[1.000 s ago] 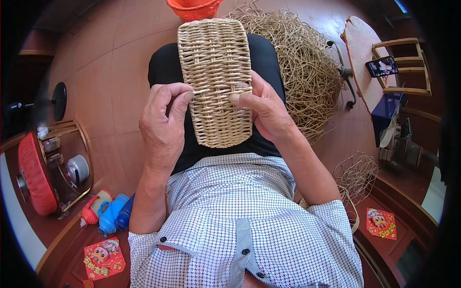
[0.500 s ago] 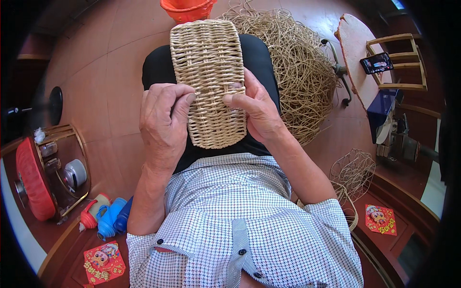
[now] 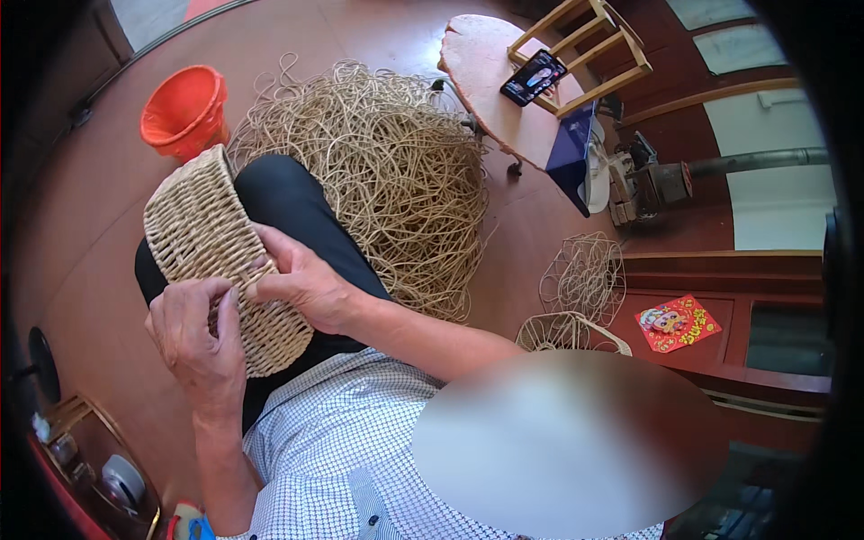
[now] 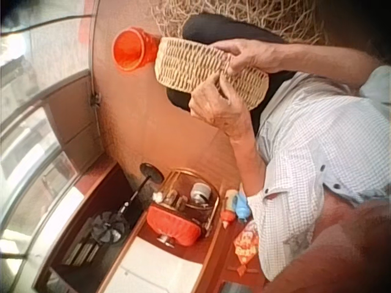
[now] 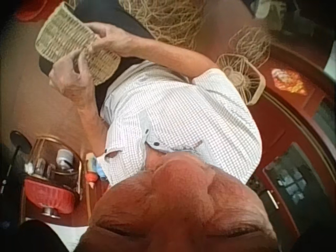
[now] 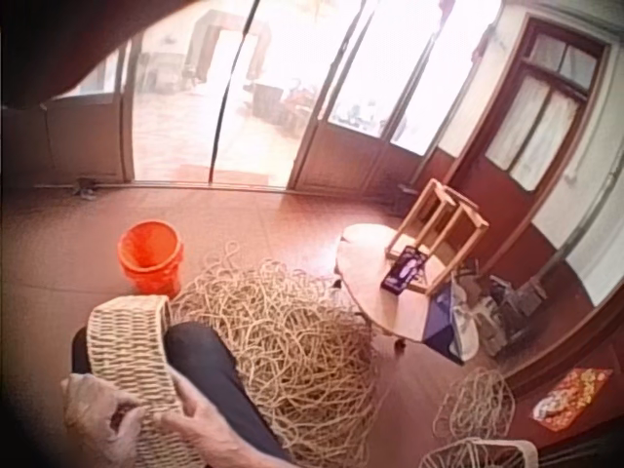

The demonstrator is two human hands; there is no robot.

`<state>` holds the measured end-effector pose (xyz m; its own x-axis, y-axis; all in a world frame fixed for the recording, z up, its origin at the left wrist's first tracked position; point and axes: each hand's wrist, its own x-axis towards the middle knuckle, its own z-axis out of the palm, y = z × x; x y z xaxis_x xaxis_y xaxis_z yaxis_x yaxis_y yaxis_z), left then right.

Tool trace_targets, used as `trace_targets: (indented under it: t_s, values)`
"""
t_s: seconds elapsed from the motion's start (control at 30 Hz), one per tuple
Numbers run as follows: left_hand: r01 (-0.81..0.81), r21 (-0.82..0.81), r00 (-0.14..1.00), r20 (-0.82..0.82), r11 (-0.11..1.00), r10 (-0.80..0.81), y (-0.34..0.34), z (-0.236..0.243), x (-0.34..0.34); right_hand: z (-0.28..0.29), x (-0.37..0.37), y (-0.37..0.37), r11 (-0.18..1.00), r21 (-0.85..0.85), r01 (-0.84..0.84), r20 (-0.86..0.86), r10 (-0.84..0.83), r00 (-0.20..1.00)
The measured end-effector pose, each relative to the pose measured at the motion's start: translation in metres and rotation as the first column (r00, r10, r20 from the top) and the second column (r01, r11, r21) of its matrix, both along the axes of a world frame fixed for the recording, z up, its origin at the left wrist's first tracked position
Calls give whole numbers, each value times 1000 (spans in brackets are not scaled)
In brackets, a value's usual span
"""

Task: Weaving a basket from straw or natural fibers.

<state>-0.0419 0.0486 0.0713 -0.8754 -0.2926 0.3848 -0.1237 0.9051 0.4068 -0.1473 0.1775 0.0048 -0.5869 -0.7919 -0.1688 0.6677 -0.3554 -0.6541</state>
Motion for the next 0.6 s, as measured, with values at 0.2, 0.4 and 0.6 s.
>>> trace_targets:
  t_s: [0.2, 0.4, 0.6]
  values:
    - [-9, -34, 1000, 15, 999, 10, 4, -3, -5, 1, -4, 5, 998, -27, -60, -32, 59, 998]
    - [67, -51, 998, -7, 996, -67, 6, -1, -12, 2, -3, 6, 999, -20, -28, -16, 28, 999]
    - [311, 492, 948, -99, 813, -302, 15, 14, 0, -8, 0, 0, 994, -111, 5, -14, -6, 1000]
